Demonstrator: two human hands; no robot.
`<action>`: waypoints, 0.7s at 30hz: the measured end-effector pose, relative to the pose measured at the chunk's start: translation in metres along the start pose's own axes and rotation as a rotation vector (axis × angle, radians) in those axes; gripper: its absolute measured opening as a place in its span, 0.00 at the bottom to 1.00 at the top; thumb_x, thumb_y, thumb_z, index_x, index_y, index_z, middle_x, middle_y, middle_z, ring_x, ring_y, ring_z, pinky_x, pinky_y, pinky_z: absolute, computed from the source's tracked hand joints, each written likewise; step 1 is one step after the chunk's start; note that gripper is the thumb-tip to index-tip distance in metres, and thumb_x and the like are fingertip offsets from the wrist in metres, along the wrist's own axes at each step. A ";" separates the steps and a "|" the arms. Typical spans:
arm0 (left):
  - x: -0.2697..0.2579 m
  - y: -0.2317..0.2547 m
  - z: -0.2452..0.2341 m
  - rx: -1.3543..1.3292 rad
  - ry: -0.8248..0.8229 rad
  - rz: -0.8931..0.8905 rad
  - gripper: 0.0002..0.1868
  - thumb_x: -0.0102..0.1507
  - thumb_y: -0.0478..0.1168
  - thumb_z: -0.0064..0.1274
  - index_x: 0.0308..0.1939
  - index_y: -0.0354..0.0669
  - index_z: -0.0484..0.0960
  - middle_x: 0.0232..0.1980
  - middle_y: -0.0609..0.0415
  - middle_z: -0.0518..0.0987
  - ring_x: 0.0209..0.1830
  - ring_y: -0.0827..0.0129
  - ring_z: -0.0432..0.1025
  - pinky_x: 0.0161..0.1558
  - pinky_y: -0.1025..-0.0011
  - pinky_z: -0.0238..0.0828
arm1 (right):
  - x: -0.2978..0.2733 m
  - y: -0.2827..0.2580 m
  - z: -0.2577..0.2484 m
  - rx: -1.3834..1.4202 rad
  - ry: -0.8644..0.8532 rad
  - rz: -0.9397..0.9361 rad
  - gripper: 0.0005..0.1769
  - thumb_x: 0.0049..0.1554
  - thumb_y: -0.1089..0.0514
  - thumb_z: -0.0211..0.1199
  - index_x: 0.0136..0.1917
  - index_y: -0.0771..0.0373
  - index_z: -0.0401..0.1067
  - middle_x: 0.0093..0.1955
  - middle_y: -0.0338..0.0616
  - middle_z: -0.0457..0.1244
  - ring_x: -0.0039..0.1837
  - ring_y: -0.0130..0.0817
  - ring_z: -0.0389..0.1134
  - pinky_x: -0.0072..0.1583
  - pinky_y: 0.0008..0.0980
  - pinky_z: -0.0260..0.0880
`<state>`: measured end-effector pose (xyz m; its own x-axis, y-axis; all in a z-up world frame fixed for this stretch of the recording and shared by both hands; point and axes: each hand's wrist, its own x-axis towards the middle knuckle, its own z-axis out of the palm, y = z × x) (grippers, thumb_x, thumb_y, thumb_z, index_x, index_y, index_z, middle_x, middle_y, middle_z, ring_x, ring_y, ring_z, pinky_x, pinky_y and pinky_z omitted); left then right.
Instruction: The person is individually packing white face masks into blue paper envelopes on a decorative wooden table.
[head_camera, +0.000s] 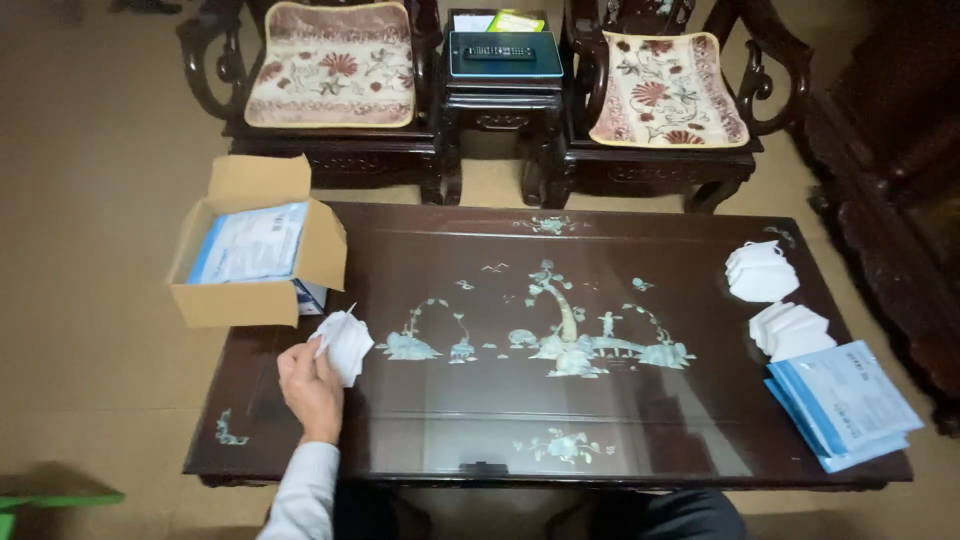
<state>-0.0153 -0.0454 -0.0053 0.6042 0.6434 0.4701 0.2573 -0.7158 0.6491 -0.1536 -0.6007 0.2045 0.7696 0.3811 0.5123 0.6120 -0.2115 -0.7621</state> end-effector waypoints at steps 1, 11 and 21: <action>-0.001 0.012 -0.014 -0.076 0.064 0.047 0.17 0.66 0.36 0.63 0.58 0.48 0.82 0.45 0.53 0.78 0.48 0.57 0.77 0.52 0.66 0.71 | 0.003 0.007 0.010 0.031 -0.022 0.005 0.20 0.60 0.53 0.57 0.34 0.65 0.81 0.39 0.47 0.75 0.47 0.44 0.80 0.55 0.40 0.79; -0.051 0.186 -0.092 -0.690 -0.310 -0.107 0.06 0.55 0.32 0.69 0.35 0.41 0.88 0.41 0.46 0.88 0.43 0.58 0.82 0.46 0.65 0.78 | 0.130 0.045 0.130 0.252 0.415 0.480 0.25 0.57 0.75 0.60 0.68 0.79 0.64 0.63 0.72 0.66 0.67 0.59 0.69 0.68 0.52 0.69; -0.094 0.222 0.002 -0.850 -0.812 -0.806 0.25 0.65 0.45 0.60 0.60 0.31 0.79 0.56 0.33 0.82 0.54 0.54 0.79 0.56 0.58 0.78 | 0.108 0.197 0.190 0.497 0.227 0.947 0.04 0.56 0.65 0.67 0.45 0.69 0.78 0.31 0.54 0.71 0.34 0.36 0.76 0.39 0.28 0.77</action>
<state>-0.0139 -0.2656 0.0937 0.8449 0.2504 -0.4727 0.3846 0.3300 0.8621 0.0153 -0.4299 0.0340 0.9365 0.0696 -0.3438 -0.3486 0.0751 -0.9343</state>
